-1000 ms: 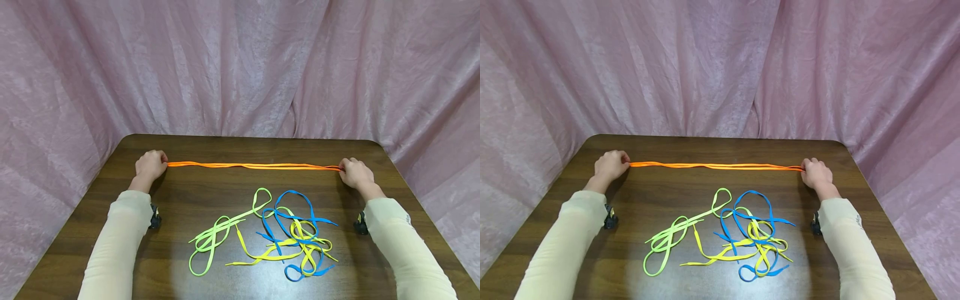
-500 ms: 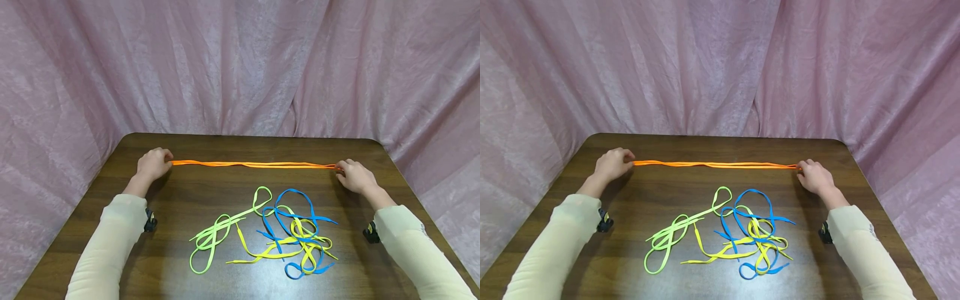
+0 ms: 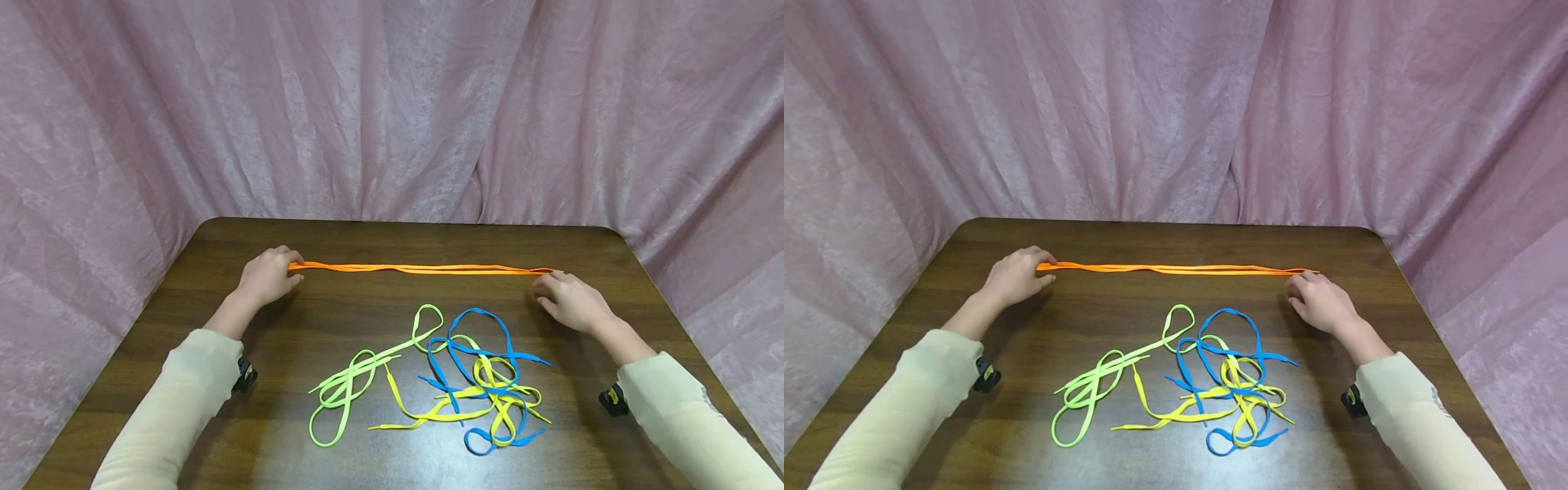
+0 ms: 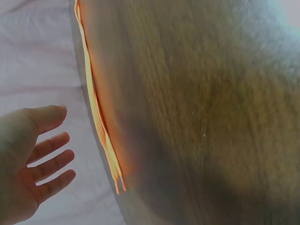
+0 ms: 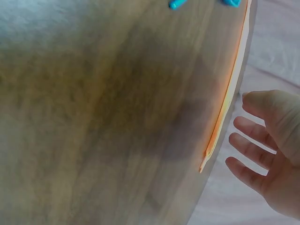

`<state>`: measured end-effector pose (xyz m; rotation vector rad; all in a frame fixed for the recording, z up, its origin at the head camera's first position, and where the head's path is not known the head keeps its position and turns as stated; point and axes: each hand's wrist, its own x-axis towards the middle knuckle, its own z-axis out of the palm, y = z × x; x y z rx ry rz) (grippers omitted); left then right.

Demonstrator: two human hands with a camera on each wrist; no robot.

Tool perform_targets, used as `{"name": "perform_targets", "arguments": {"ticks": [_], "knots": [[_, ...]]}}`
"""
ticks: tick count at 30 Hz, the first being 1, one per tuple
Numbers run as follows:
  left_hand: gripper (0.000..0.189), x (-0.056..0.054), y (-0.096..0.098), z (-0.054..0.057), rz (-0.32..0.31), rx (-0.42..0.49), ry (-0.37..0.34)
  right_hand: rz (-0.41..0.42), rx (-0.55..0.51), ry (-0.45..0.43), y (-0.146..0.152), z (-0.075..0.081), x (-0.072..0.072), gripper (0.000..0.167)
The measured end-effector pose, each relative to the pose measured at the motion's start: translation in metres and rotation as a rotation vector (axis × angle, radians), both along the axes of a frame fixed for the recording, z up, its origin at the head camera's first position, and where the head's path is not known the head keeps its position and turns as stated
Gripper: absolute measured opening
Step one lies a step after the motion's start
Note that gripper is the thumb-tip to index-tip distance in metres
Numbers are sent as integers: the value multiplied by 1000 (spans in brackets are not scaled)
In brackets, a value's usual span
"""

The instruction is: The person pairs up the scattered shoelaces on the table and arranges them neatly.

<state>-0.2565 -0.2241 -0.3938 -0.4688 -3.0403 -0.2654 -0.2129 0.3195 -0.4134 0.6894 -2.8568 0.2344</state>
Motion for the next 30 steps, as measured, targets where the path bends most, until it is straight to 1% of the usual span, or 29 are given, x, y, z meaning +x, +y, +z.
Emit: {"name": "perform_targets", "arguments": {"ticks": [3,6,9,14,22,30], "knots": [[32,6,5,1,-33,-12,22,25,-6,-1,-5,0,5,24],[32,13,10,1,-81,-19,53,54,-13,-2,-11,0,8,22],[32,22,14,2,-126,-36,81,81,-17,1,-16,0,10,21],[33,34,21,4,-183,-47,113,112,-3,8,-28,3,12,22],[33,56,29,4,-245,-53,128,191,13,16,-51,9,13,24],[34,78,39,-2,-314,-81,132,258,35,4,-75,19,14,25]]}}
